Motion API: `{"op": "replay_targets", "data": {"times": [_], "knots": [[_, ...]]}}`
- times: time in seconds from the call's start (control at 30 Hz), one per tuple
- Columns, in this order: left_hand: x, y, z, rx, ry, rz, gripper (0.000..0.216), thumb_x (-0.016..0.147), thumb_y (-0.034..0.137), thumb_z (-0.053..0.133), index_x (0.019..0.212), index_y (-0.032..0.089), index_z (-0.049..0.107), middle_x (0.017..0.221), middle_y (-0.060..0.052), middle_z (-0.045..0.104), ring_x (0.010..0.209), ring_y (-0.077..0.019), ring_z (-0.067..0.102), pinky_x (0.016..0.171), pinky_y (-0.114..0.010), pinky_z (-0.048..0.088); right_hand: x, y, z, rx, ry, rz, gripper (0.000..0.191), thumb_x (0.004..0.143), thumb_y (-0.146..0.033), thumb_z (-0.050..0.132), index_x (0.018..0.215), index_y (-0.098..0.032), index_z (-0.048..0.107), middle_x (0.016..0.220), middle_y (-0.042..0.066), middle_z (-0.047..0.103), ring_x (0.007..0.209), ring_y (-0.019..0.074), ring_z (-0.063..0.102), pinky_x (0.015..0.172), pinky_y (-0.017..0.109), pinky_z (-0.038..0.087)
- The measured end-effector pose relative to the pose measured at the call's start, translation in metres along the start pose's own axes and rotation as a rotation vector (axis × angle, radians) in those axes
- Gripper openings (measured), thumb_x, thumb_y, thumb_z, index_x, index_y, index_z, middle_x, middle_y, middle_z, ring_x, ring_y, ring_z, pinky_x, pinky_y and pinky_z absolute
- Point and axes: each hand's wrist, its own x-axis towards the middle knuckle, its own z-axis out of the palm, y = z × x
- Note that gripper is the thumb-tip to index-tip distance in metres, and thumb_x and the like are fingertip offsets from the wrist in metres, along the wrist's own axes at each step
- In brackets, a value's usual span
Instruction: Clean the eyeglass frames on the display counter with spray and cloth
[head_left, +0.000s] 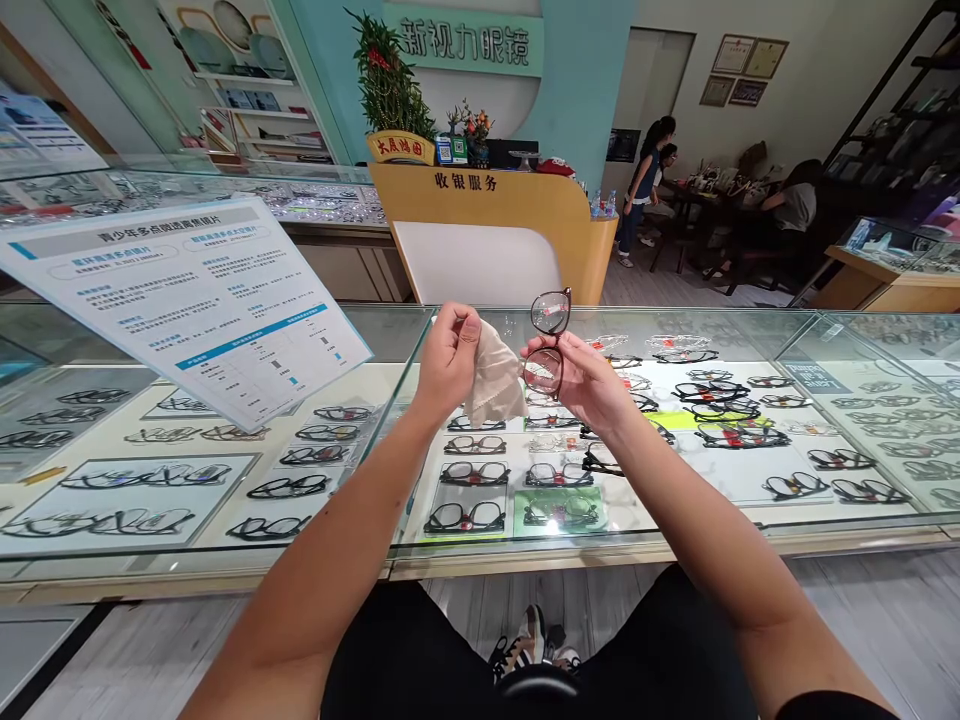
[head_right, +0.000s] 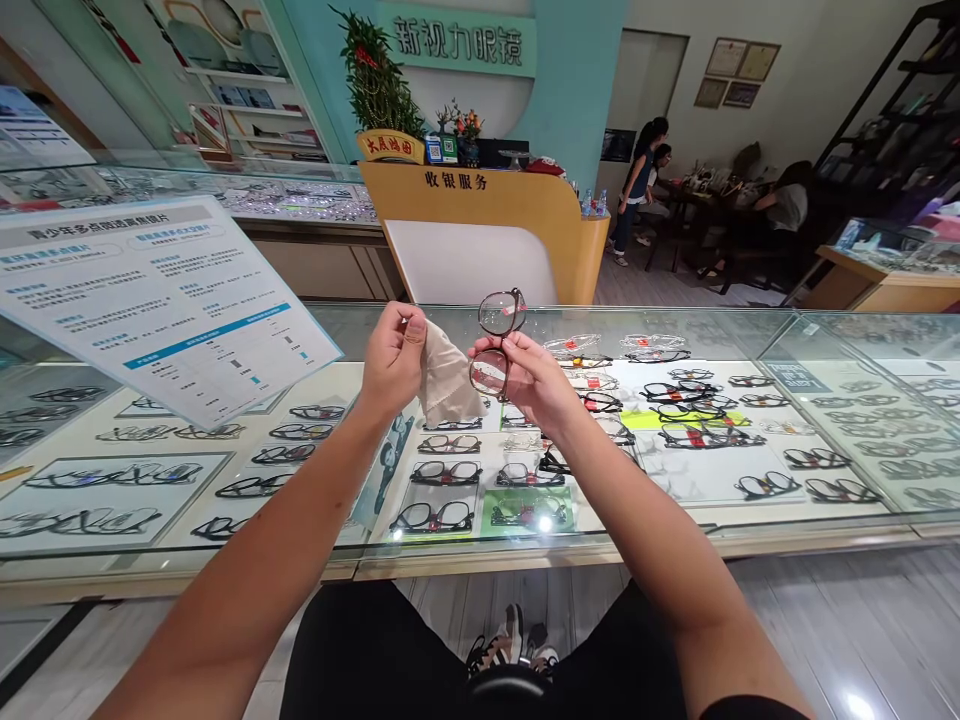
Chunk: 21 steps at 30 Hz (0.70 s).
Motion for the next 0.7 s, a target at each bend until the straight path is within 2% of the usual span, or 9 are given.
{"op": "replay_targets", "data": {"times": [0.13,0.23,0.5,0.6,0.7], "knots": [[-0.002,0.003,0.005,-0.050,-0.050,-0.091,0.071,0.097,0.098,0.054,0.094,0.027,0.054,0.078,0.000,0.049,0.069,-0.0190,0.044,0.063,-0.034,0.037,0.000,0.001,0.001,0.002,0.002,0.005,0.023,0.093,-0.039,0.090,0.097,-0.025,0.072,0.111,0.005,0.084,0.115,0.0237,0.080,0.098,0.038,0.069],[-0.004,0.004,0.009,-0.070,-0.036,-0.122,0.075,0.094,0.102,0.053,0.093,0.027,0.051,0.081,0.000,0.049,0.071,-0.0190,0.044,0.066,-0.034,0.039,0.002,0.004,-0.001,-0.004,0.008,-0.002,0.022,0.093,-0.038,0.090,0.094,-0.025,0.072,0.112,0.005,0.085,0.112,0.0225,0.080,0.100,0.036,0.069],[-0.003,-0.004,0.009,-0.014,0.207,-0.109,0.078,0.093,0.104,0.050,0.095,0.026,0.052,0.086,-0.001,0.054,0.077,-0.0183,0.049,0.073,-0.034,0.045,0.005,0.007,-0.005,0.030,0.003,-0.047,0.023,0.090,-0.038,0.094,0.092,-0.024,0.076,0.108,0.006,0.085,0.103,0.0187,0.079,0.093,0.028,0.068],[-0.002,-0.009,0.008,-0.009,0.287,-0.099,0.080,0.092,0.105,0.051,0.095,0.026,0.053,0.089,-0.002,0.058,0.083,-0.0188,0.054,0.079,-0.034,0.048,0.006,0.007,-0.005,0.040,0.029,-0.056,0.021,0.091,-0.035,0.092,0.093,-0.023,0.076,0.108,0.006,0.085,0.103,0.0180,0.079,0.098,0.028,0.067],[-0.002,-0.009,0.008,0.007,0.306,-0.088,0.079,0.093,0.104,0.053,0.095,0.025,0.055,0.089,-0.002,0.059,0.083,-0.0188,0.055,0.079,-0.035,0.048,0.005,0.006,-0.005,0.018,0.055,-0.052,0.021,0.093,-0.035,0.091,0.091,-0.024,0.074,0.109,0.006,0.084,0.101,0.0179,0.078,0.102,0.030,0.066]]}}
